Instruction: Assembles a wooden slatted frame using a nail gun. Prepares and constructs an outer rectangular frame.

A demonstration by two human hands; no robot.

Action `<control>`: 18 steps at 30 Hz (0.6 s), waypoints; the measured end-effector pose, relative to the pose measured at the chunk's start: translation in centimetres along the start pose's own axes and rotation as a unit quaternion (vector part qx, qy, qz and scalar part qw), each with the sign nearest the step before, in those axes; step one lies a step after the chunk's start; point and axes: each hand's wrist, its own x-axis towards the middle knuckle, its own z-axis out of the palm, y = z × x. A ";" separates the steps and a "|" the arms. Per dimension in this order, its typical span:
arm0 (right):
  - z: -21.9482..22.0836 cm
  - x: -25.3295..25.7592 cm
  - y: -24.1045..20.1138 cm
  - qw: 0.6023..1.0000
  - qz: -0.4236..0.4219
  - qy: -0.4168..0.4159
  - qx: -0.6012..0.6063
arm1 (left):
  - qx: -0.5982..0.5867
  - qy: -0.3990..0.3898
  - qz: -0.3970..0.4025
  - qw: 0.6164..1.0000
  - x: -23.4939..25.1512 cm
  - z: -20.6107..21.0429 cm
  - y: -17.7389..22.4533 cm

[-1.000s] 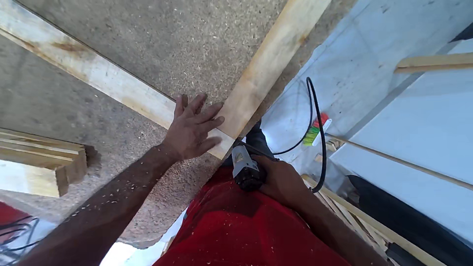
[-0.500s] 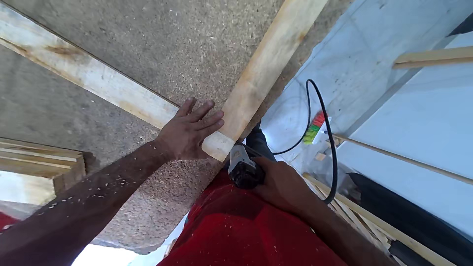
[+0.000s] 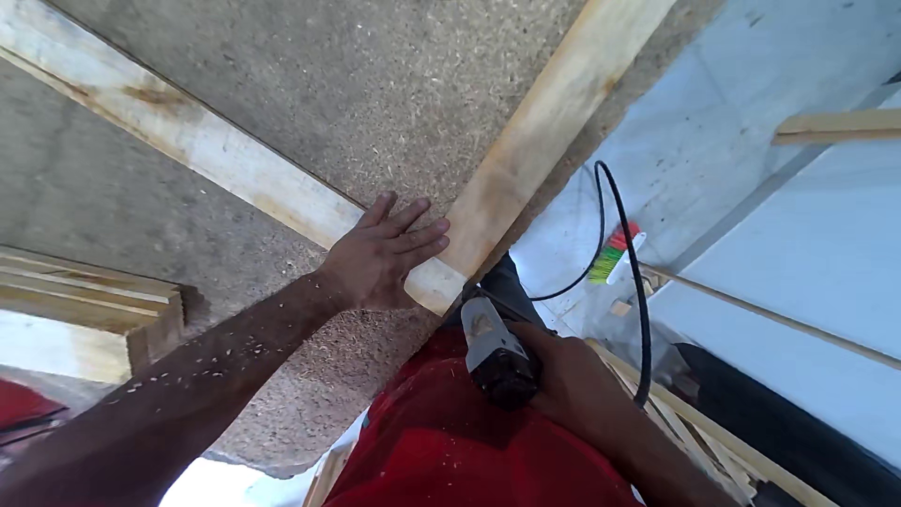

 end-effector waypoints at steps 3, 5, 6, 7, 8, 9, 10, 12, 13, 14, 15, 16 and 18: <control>-0.1 0.8 -0.9 1.000 -0.013 0.026 0.007 | -0.007 0.008 0.002 1.000 0.0 0.0 0.1; -0.1 2.0 -1.6 0.999 -0.016 0.036 0.005 | -0.008 0.002 -0.005 1.000 0.0 -0.1 -0.1; -0.1 2.5 -2.1 0.999 -0.014 0.033 0.004 | -0.012 0.000 -0.008 1.000 0.0 -0.2 -0.1; -0.2 2.9 -2.6 1.000 -0.012 0.027 0.008 | -0.018 0.000 -0.008 1.000 -0.1 -0.1 0.0; -0.4 3.2 -3.1 1.000 -0.010 0.019 0.015 | -0.024 0.007 -0.009 1.000 -0.1 -0.1 0.0; -0.5 3.5 -3.6 1.000 -0.004 0.011 0.020 | -0.032 0.009 -0.014 0.999 0.0 -0.1 0.0; -0.6 3.8 -4.0 1.000 0.001 0.010 0.022 | -0.040 0.010 -0.020 0.999 0.1 -0.3 0.1; -0.8 4.2 -4.5 1.000 0.010 0.003 0.019 | -0.047 0.012 -0.028 0.998 0.2 -0.5 0.2; -0.9 4.3 -4.7 1.000 0.014 -0.001 0.018 | -0.046 0.010 -0.031 0.998 0.2 -0.6 0.2; -1.0 4.4 -4.8 1.000 0.016 -0.004 0.020 | -0.047 0.009 -0.033 0.998 0.2 -0.6 0.2; -1.0 4.5 -4.9 1.000 0.020 -0.009 0.021 | -0.048 0.011 -0.031 0.998 0.2 -0.6 0.2; -1.0 4.5 -5.0 0.999 0.021 -0.010 0.021 | -0.050 0.014 -0.030 0.998 0.2 -0.6 0.2; -1.1 4.6 -5.1 1.000 0.020 -0.008 0.015 | -0.054 0.013 -0.028 0.998 0.2 -0.5 0.1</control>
